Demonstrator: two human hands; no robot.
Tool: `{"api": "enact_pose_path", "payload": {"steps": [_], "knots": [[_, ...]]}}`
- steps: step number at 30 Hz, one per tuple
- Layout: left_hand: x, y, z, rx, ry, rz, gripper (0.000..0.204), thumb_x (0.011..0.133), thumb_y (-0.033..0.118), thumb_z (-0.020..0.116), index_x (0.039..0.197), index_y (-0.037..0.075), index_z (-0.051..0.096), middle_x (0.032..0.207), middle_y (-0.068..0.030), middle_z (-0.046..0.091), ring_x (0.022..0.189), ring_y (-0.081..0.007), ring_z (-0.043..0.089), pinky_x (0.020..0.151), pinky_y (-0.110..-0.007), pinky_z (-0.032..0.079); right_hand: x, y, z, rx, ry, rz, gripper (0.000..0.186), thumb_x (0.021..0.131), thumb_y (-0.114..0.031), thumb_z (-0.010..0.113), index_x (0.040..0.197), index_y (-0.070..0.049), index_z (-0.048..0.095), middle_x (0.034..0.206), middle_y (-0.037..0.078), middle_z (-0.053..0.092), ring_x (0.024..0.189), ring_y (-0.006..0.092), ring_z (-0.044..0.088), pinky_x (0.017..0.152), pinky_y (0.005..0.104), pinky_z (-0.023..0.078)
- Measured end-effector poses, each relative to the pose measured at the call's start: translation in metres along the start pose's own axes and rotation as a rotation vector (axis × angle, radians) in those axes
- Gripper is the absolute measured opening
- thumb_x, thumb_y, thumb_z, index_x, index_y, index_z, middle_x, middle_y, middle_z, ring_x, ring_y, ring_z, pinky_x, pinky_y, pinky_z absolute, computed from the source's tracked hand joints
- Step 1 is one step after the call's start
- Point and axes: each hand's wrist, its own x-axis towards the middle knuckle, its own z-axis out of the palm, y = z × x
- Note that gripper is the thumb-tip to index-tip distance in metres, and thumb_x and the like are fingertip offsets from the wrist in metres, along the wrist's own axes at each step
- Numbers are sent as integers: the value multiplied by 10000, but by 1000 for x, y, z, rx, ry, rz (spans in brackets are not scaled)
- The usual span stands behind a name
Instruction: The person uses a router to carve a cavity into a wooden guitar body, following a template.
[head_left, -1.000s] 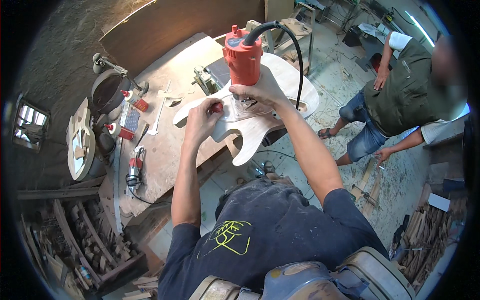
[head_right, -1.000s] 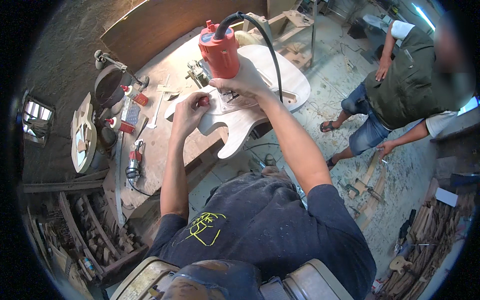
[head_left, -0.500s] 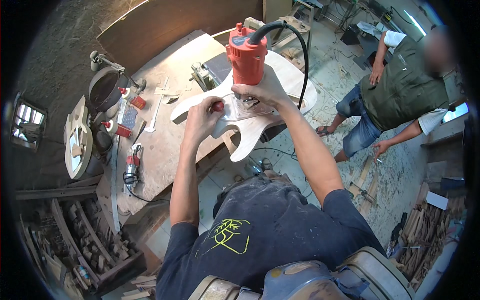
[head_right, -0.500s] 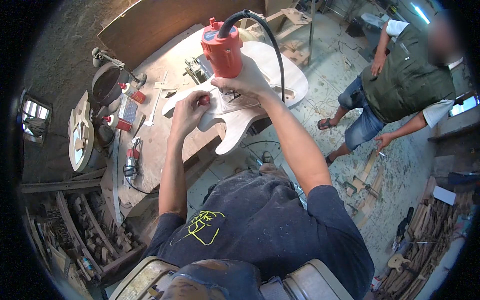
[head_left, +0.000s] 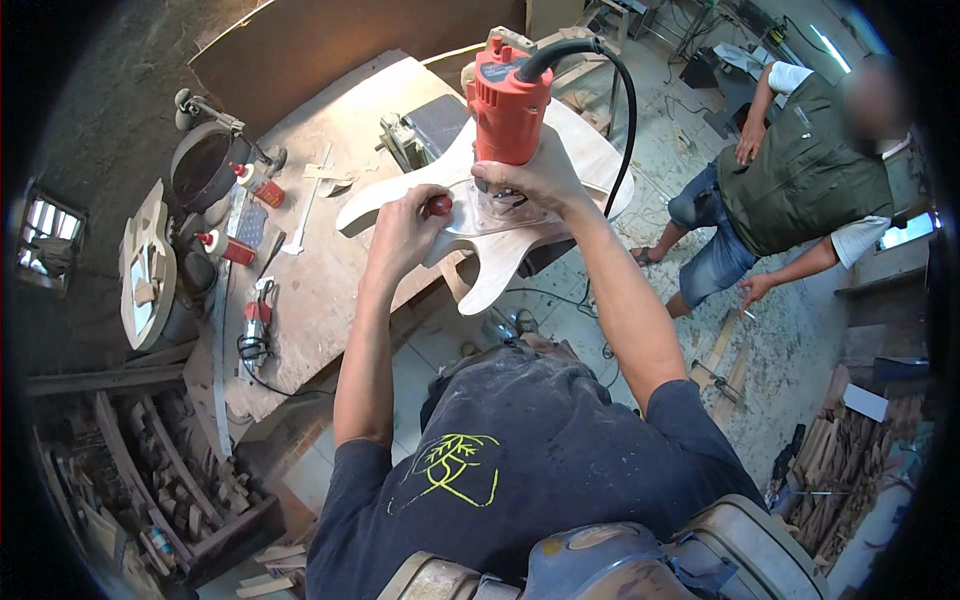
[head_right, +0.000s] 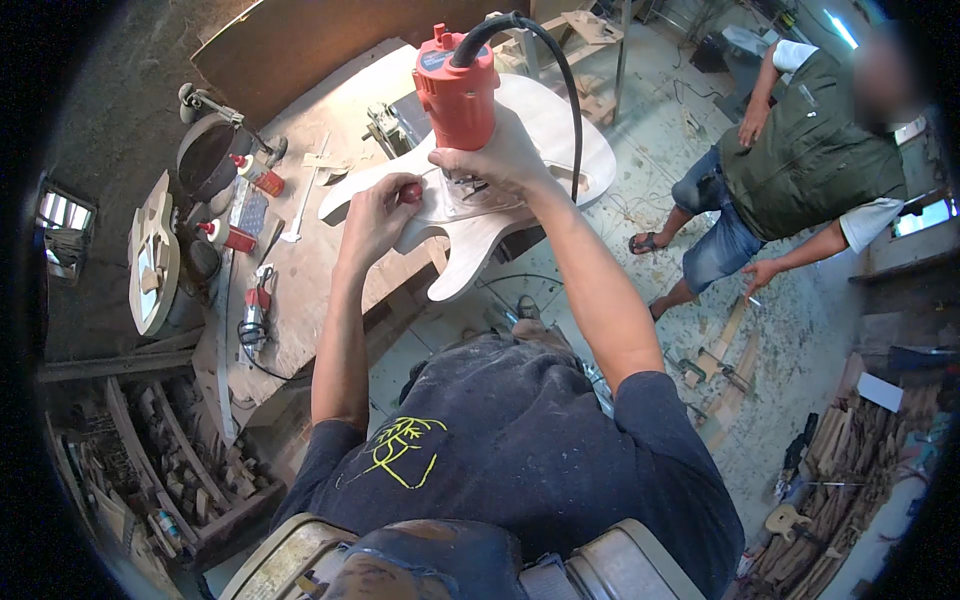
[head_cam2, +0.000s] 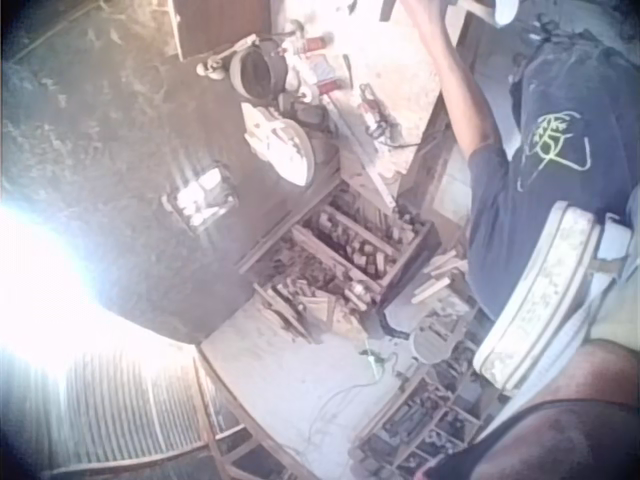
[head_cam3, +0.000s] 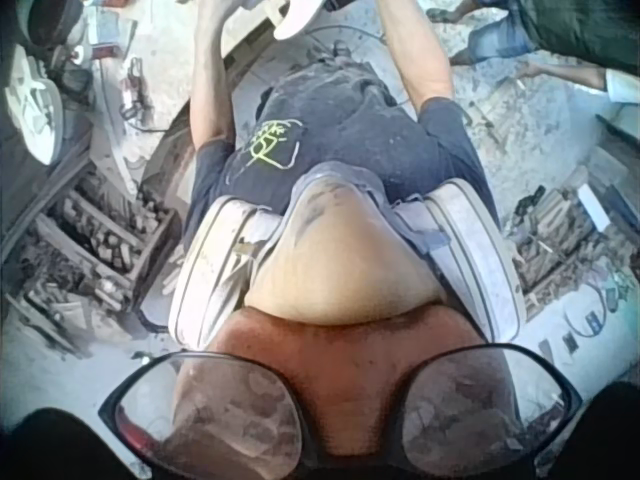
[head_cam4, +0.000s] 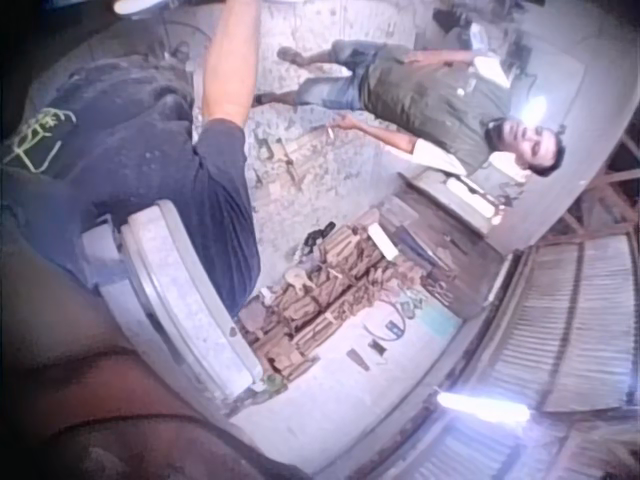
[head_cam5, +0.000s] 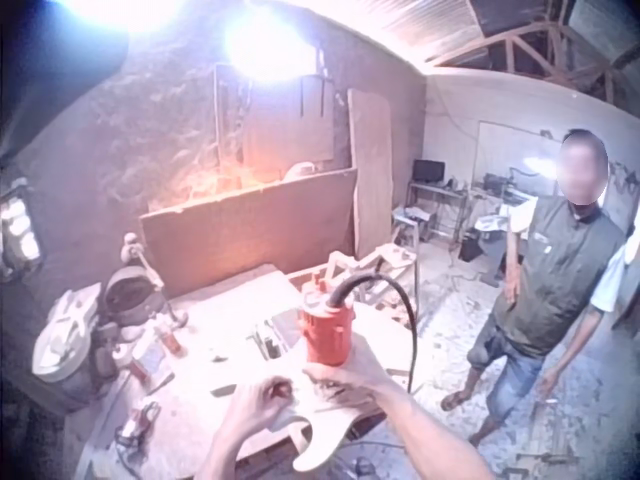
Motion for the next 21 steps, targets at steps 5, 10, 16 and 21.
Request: {"api": "enact_pose_path", "payload": {"steps": [5,10,16,21], "knots": [[1,4,0,37,-30,-6,336,832,35,719,1165,-8,717,1011,-136,763,931,-201,730,875,-329,549,-3,-9,-2,40,-6,75,481,750,-172,888,1128,7,652,981,59,698,824,133,683,706,286,574],[1,3,5,10,-32,7,334,831,44,727,1161,-6,718,1010,-137,763,931,-213,733,870,-335,551,-5,-7,-7,50,-17,75,507,751,-181,893,1156,6,652,1010,67,707,870,142,692,734,293,581],[8,8,9,44,-38,17,326,832,61,734,1155,15,725,994,-143,764,910,-236,739,845,-344,557,-4,-3,-15,-27,2,47,503,749,-178,889,1157,2,654,1018,67,711,877,147,694,736,300,583],[11,4,15,25,-32,38,337,832,70,741,1165,25,726,991,-145,766,904,-239,742,836,-350,559,-3,2,-19,-66,36,3,503,749,-174,887,1159,3,655,1018,71,712,864,148,696,727,302,586]]}}
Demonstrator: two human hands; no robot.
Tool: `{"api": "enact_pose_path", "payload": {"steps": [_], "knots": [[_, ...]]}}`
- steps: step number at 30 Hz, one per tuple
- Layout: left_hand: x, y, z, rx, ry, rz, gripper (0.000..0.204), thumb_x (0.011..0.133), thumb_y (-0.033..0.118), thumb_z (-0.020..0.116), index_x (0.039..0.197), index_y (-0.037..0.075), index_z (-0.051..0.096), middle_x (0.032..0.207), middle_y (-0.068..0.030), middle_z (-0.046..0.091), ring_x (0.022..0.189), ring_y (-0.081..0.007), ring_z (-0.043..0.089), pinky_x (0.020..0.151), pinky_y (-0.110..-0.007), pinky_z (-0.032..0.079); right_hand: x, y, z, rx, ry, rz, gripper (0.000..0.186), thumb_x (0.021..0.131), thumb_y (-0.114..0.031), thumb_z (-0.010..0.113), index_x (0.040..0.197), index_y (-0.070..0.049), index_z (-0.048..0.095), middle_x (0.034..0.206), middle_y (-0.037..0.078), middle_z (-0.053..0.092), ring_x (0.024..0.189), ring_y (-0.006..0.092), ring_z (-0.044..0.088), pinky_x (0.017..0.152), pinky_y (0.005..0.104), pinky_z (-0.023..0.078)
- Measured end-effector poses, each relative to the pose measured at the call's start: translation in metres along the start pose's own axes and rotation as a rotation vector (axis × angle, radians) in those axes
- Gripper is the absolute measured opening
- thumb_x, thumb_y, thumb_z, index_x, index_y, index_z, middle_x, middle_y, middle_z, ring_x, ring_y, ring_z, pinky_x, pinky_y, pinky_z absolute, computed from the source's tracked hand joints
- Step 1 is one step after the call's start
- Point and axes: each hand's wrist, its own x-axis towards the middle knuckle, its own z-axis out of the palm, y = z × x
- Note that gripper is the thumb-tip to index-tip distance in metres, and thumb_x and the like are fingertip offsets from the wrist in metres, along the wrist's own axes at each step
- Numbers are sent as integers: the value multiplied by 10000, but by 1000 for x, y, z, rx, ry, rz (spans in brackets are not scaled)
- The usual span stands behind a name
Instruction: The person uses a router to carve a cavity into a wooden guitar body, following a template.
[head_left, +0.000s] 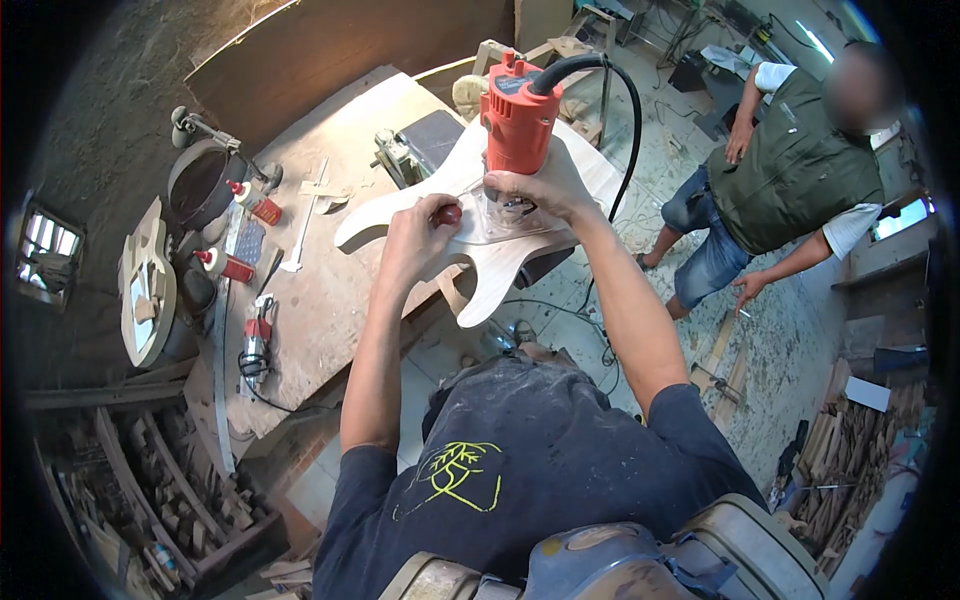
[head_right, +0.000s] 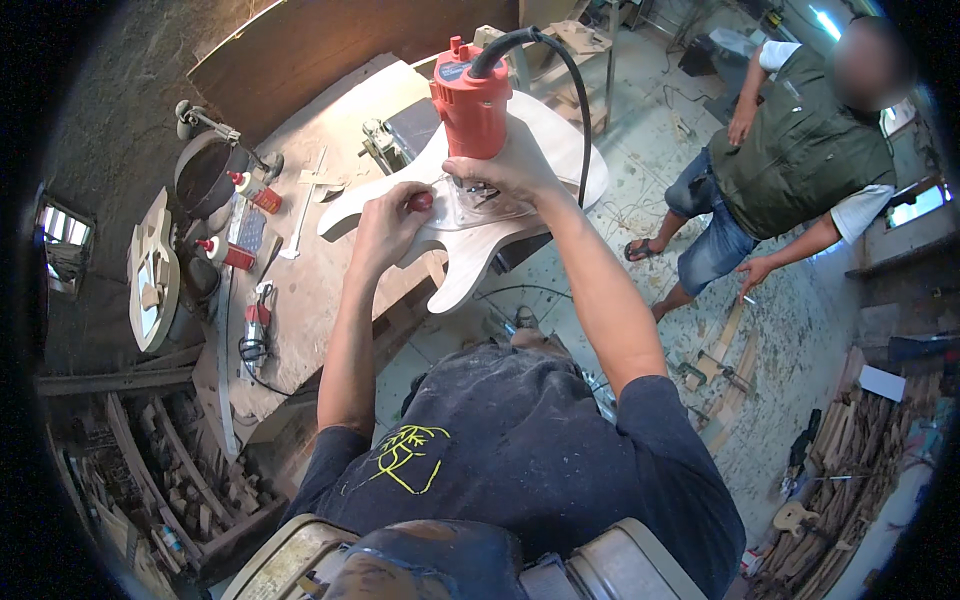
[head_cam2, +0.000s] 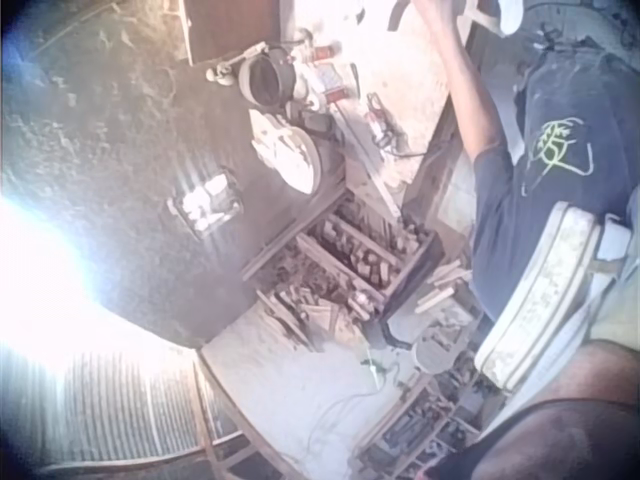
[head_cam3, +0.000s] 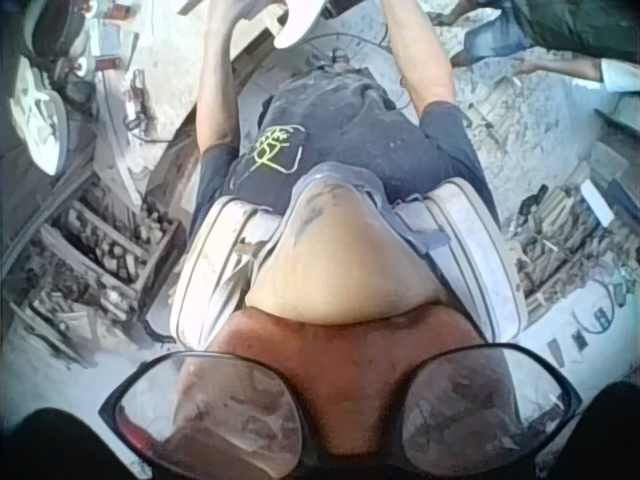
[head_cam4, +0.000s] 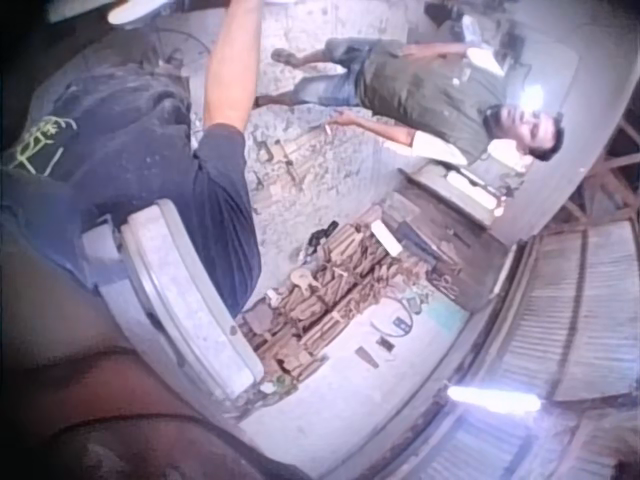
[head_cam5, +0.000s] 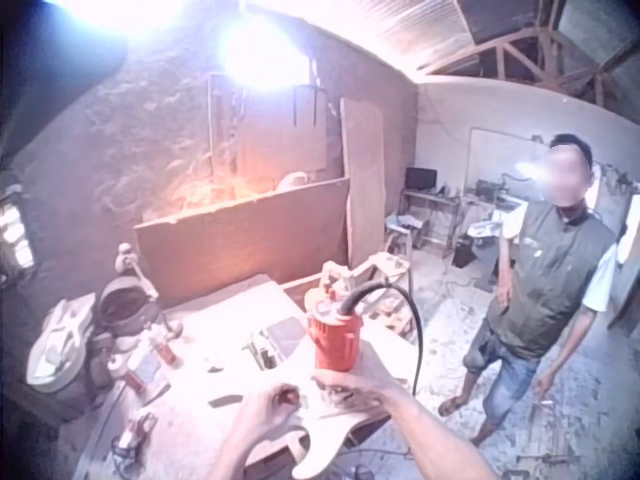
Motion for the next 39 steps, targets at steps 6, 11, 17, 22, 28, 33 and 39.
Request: {"api": "enact_pose_path", "payload": {"steps": [6,11,17,22,28,33,39], "knots": [[5,2,3,31,-18,-30,344,833,79,746,1174,35,728,1002,-146,769,905,-237,743,835,-348,560,-1,-8,-4,85,-31,76,513,747,-176,886,1162,11,650,1012,77,708,848,153,698,702,301,589],[12,0,7,-8,-4,19,336,840,69,739,1173,26,725,1007,-143,769,918,-233,743,853,-341,561,1,-2,-9,30,-9,42,513,752,-166,876,1174,11,645,1028,84,704,841,162,699,701,308,594],[13,3,11,-66,-27,-18,328,845,36,718,1171,-3,715,1006,-145,768,937,-237,749,872,-340,564,1,0,-11,110,-9,22,507,758,-171,867,1168,13,632,1030,85,692,859,157,694,660,300,600],[17,5,10,-66,1,18,323,849,30,712,1169,-14,712,1005,-159,767,941,-243,750,875,-343,565,1,-7,-12,142,-11,58,478,746,-158,866,1123,4,621,952,59,676,796,141,670,682,301,559],[18,7,14,-83,-5,13,314,852,24,704,1163,-16,713,1005,-166,769,952,-251,753,877,-347,565,2,-2,-18,134,-2,40,521,779,-112,843,1222,4,594,1059,83,679,893,158,690,658,296,627],[19,6,17,-116,-8,4,313,847,22,698,1158,-8,714,1007,-181,764,952,-267,752,870,-354,564,6,4,-25,68,-6,6,542,776,-111,843,1239,2,585,1076,85,683,922,158,690,661,301,634],[24,9,16,-94,9,48,328,839,33,691,1164,2,713,1008,-205,752,941,-302,747,866,-370,558,6,2,-26,38,26,16,516,758,-161,855,1190,-1,623,1036,67,694,904,155,687,724,310,598]]}}
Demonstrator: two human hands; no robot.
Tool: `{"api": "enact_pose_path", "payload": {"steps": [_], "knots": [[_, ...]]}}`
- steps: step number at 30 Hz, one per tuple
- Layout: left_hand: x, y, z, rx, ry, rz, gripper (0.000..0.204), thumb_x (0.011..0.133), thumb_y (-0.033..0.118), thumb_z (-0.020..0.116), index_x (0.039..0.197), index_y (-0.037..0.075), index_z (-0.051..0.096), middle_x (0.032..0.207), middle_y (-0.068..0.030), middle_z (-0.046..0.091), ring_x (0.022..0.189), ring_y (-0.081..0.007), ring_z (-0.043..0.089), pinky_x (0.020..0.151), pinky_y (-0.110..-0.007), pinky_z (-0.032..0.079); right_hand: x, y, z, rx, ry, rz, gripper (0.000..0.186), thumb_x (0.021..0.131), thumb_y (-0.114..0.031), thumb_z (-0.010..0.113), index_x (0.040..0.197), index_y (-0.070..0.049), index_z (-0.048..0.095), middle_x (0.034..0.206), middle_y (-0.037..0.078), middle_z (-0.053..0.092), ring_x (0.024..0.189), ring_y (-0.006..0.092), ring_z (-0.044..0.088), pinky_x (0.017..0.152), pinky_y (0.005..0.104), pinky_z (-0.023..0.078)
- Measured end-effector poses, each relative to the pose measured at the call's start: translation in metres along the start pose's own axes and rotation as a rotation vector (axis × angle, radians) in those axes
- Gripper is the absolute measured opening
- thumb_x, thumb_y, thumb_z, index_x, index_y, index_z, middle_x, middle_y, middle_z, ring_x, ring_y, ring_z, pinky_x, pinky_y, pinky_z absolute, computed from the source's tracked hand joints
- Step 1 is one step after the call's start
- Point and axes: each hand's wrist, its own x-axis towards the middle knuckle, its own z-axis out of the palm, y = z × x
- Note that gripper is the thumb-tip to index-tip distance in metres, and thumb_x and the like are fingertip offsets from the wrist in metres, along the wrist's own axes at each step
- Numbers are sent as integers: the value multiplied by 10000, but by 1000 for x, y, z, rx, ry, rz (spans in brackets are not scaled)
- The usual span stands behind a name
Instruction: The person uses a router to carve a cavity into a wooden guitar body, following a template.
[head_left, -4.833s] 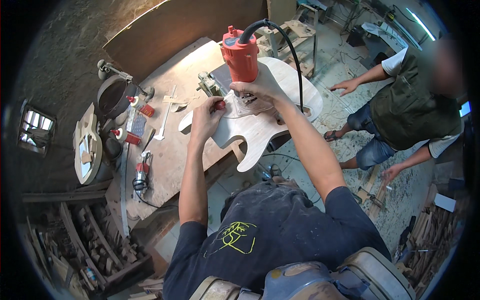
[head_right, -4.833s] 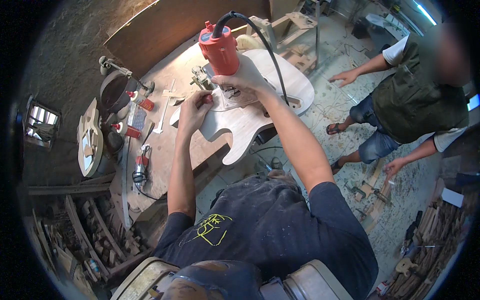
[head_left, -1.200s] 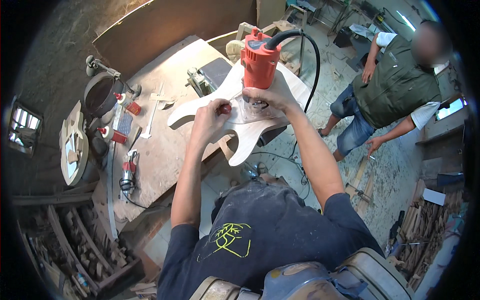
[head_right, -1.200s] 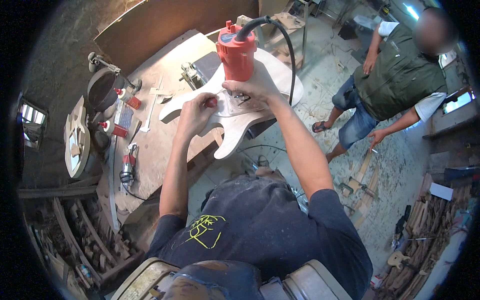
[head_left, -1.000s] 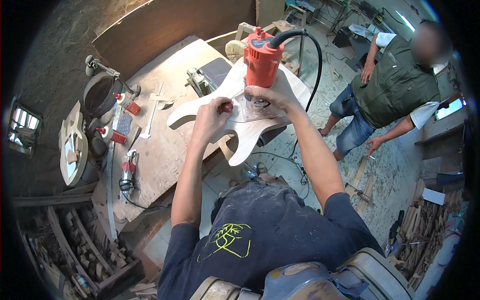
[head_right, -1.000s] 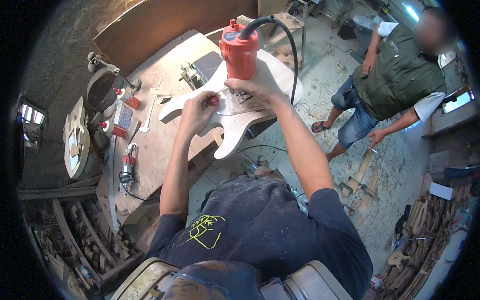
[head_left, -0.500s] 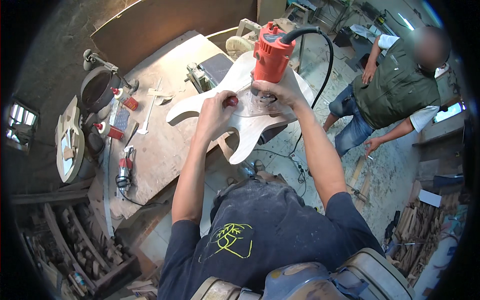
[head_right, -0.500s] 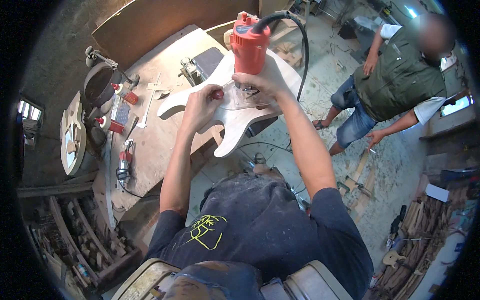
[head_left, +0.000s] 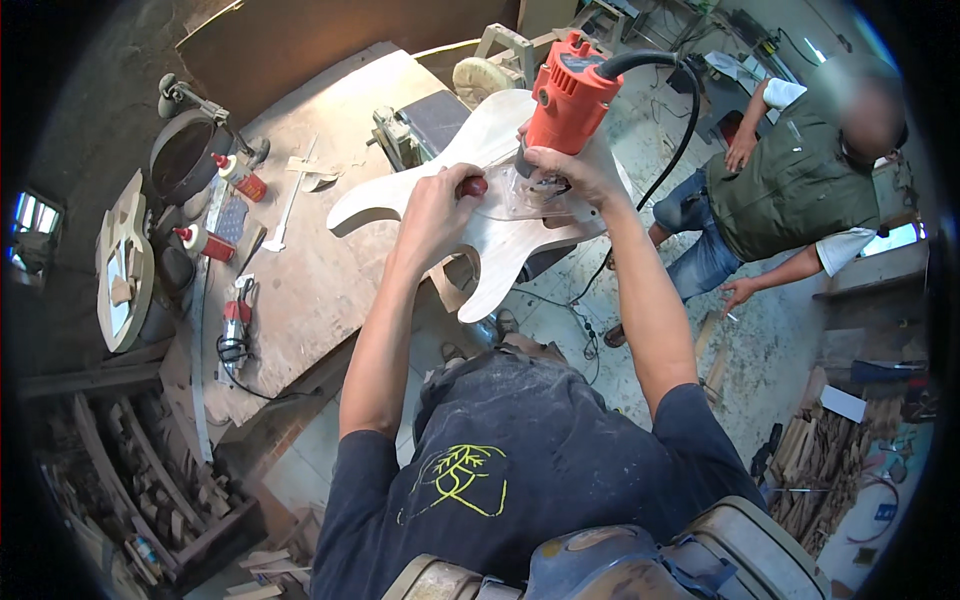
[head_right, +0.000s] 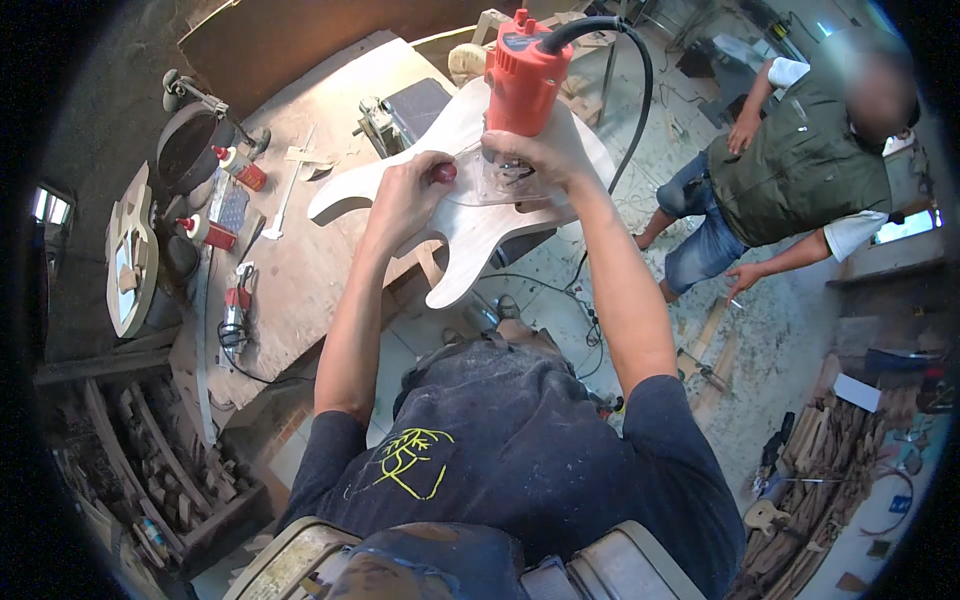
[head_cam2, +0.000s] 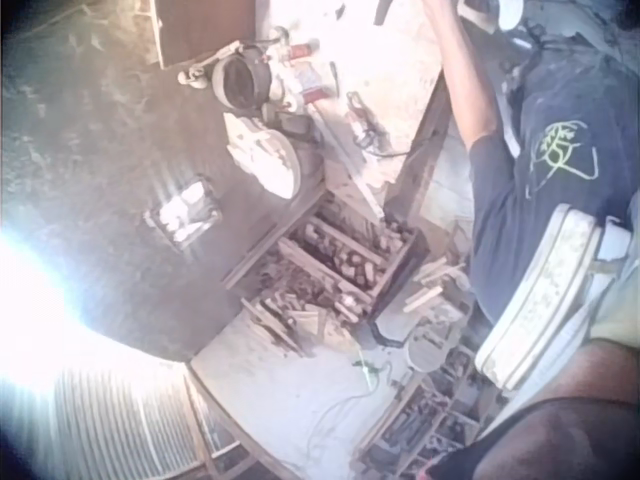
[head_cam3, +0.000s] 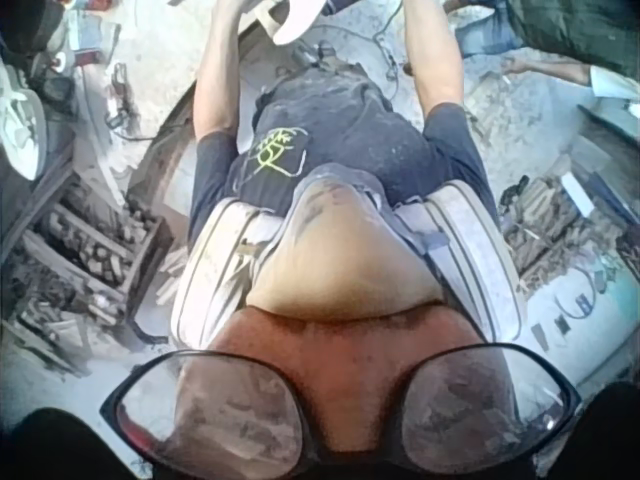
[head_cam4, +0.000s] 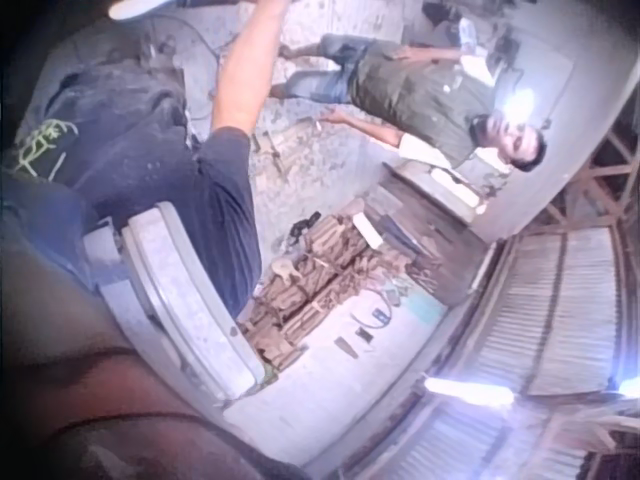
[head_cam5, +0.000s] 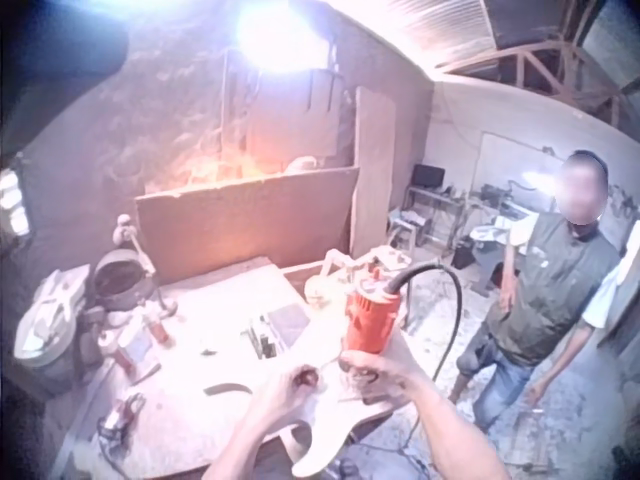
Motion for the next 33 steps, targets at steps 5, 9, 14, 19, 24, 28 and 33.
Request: {"api": "enact_pose_path", "payload": {"steps": [5,9,14,19,24,28,33], "knots": [[4,-4,3,7,-24,4,315,852,50,711,1164,3,715,1007,-186,759,947,-281,748,870,-368,558,0,-2,-1,3,7,16,488,738,-171,866,1144,-4,651,990,57,702,859,154,690,741,308,576],[4,-1,3,-12,-34,-21,309,859,52,719,1164,3,716,1008,-175,762,954,-272,748,876,-363,559,-2,-9,0,65,22,58,484,747,-151,863,1150,-1,641,986,62,699,832,146,690,693,296,583],[9,-1,5,6,-43,-18,300,862,41,716,1160,6,718,1014,-167,763,958,-266,745,894,-357,559,-1,-1,-8,14,-18,23,465,805,-181,822,1201,-22,640,1133,68,698,922,135,674,679,272,596],[16,-2,11,3,-46,-9,303,858,34,712,1160,9,720,1016,-165,764,965,-266,744,895,-358,559,1,-3,-11,65,10,57,474,797,-160,825,1209,-23,635,1137,73,700,943,139,676,681,276,600],[19,-2,14,-13,-44,6,305,851,28,708,1156,12,722,1008,-162,765,952,-267,744,892,-357,559,3,0,-16,82,32,60,575,759,-133,862,1250,-3,592,1035,62,691,870,144,685,706,303,589],[22,-3,16,9,-42,27,303,851,27,698,1152,12,721,995,-156,766,938,-269,742,889,-356,557,3,1,-18,75,33,14,526,761,-133,861,1208,-2,616,1014,61,695,845,145,686,706,300,584],[26,0,16,-7,-49,31,305,850,29,689,1153,14,720,985,-153,765,936,-271,741,887,-357,554,4,7,-26,18,15,40,534,771,-203,850,1217,-16,624,1116,87,699,948,158,688,688,284,604]]}}
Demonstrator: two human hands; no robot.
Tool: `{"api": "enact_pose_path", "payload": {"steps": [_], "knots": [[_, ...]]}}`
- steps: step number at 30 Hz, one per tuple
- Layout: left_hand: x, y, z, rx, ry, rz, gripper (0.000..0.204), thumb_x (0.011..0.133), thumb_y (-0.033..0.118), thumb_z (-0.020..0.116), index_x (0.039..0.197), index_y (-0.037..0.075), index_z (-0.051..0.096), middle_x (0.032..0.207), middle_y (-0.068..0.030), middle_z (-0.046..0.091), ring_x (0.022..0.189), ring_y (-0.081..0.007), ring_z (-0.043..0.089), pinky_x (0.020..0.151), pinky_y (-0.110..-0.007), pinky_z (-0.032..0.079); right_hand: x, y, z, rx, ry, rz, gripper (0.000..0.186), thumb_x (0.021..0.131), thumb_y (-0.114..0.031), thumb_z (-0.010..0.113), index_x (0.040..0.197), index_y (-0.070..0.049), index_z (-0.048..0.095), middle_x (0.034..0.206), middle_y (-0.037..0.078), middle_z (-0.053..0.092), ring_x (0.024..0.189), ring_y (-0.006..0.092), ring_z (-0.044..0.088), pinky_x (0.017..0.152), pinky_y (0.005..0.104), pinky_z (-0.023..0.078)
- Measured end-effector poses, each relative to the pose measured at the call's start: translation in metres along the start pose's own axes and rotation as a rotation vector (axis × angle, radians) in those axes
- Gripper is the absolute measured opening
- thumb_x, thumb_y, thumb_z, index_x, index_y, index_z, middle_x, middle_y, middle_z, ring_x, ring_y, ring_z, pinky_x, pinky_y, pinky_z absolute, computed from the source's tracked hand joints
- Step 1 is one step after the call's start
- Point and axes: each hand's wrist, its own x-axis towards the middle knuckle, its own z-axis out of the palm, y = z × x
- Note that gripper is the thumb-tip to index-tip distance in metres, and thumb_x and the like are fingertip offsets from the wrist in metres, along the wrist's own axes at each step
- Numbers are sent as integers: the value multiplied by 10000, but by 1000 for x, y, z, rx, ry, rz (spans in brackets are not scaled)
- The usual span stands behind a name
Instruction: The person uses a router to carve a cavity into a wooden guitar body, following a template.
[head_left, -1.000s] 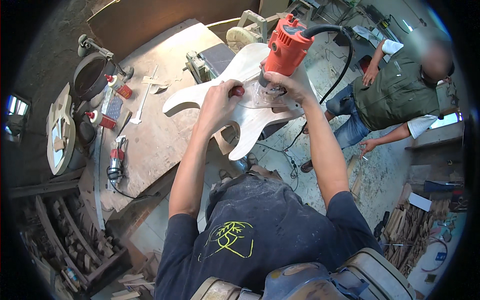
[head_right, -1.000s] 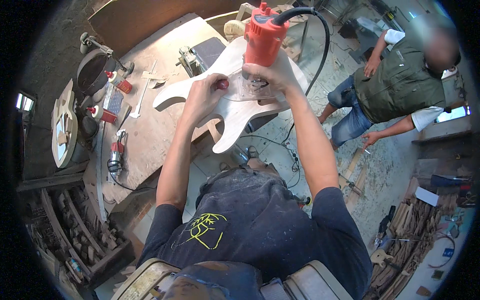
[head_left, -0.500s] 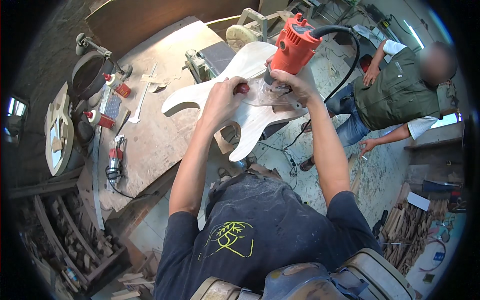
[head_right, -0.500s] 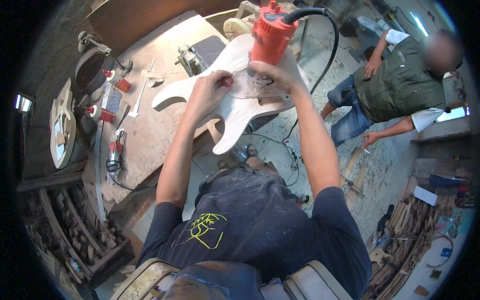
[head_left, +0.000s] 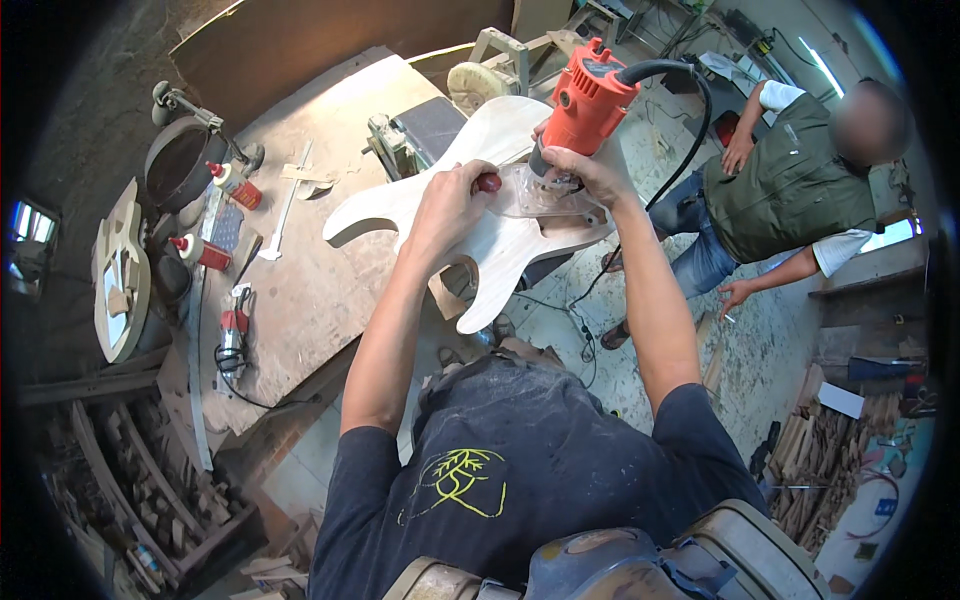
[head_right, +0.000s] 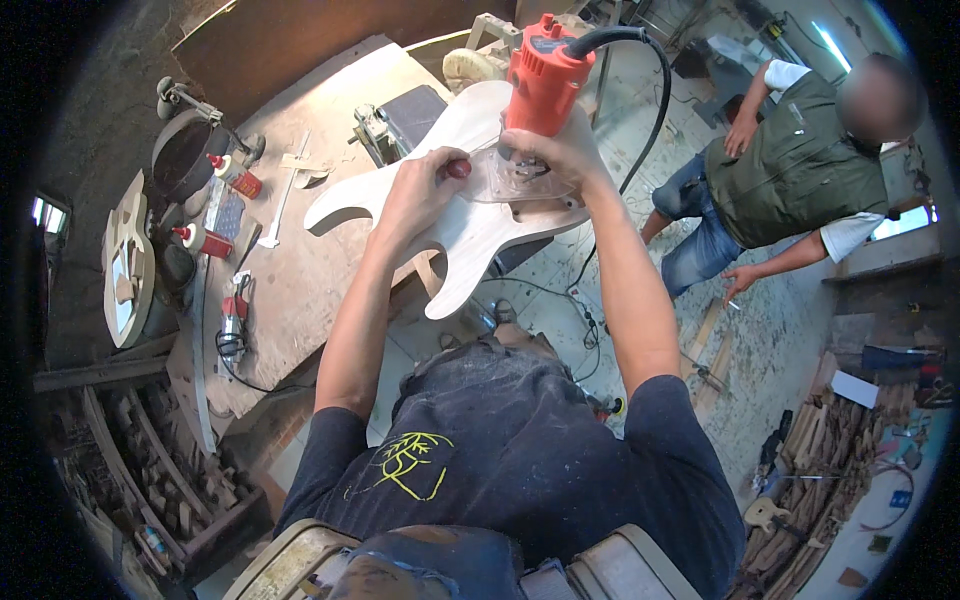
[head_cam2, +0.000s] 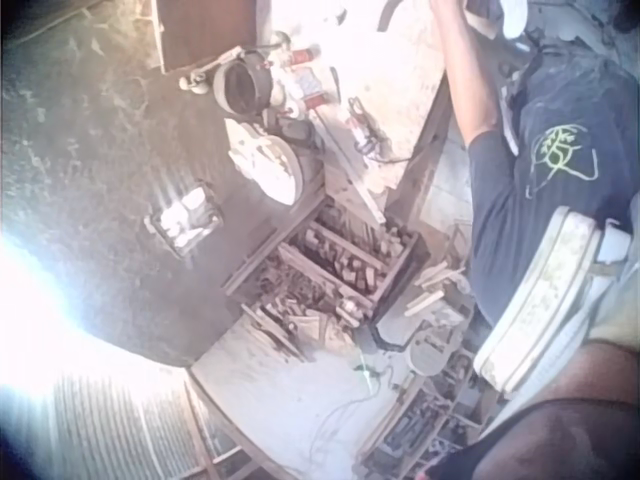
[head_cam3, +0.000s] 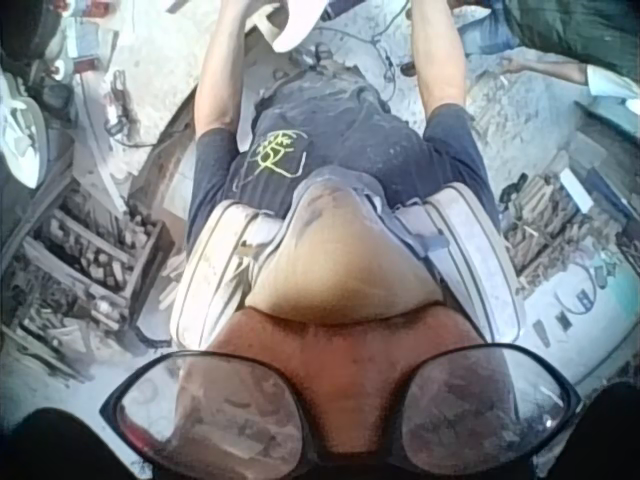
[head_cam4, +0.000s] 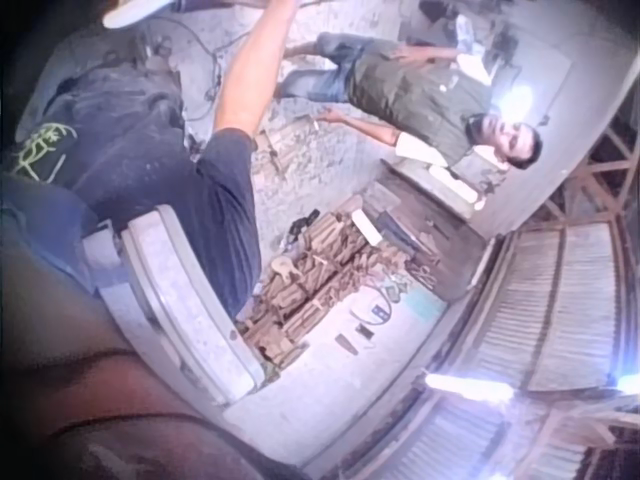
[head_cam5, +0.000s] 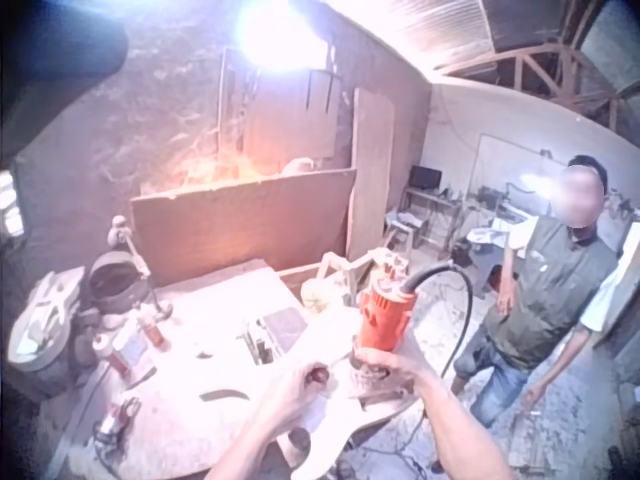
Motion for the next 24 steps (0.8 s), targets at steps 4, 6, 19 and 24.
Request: {"api": "enact_pose_path", "payload": {"steps": [4,6,19,24], "knots": [[3,-1,1,1,-2,7,304,852,32,684,1154,16,717,980,-160,762,933,-276,738,878,-364,552,-1,-4,2,37,3,-1,521,771,-199,853,1204,-14,629,1098,84,700,931,154,688,676,276,592],[5,0,1,-8,-11,3,302,854,34,682,1154,15,715,980,-162,760,931,-279,737,875,-366,551,0,-4,2,33,11,-6,512,774,-193,851,1200,-14,632,1095,83,700,929,153,688,677,277,592],[14,-1,5,1,-38,7,317,832,25,681,1147,32,719,976,-174,753,925,-298,738,871,-374,552,4,10,-11,-19,40,-58,483,786,-182,849,1189,-14,641,1091,78,700,918,148,686,669,277,592],[17,-2,8,-7,-36,7,313,831,24,677,1141,35,721,974,-169,752,923,-297,738,863,-374,553,4,10,-13,-25,48,-39,482,790,-182,847,1191,-14,639,1090,78,701,921,151,690,668,279,595]]}}
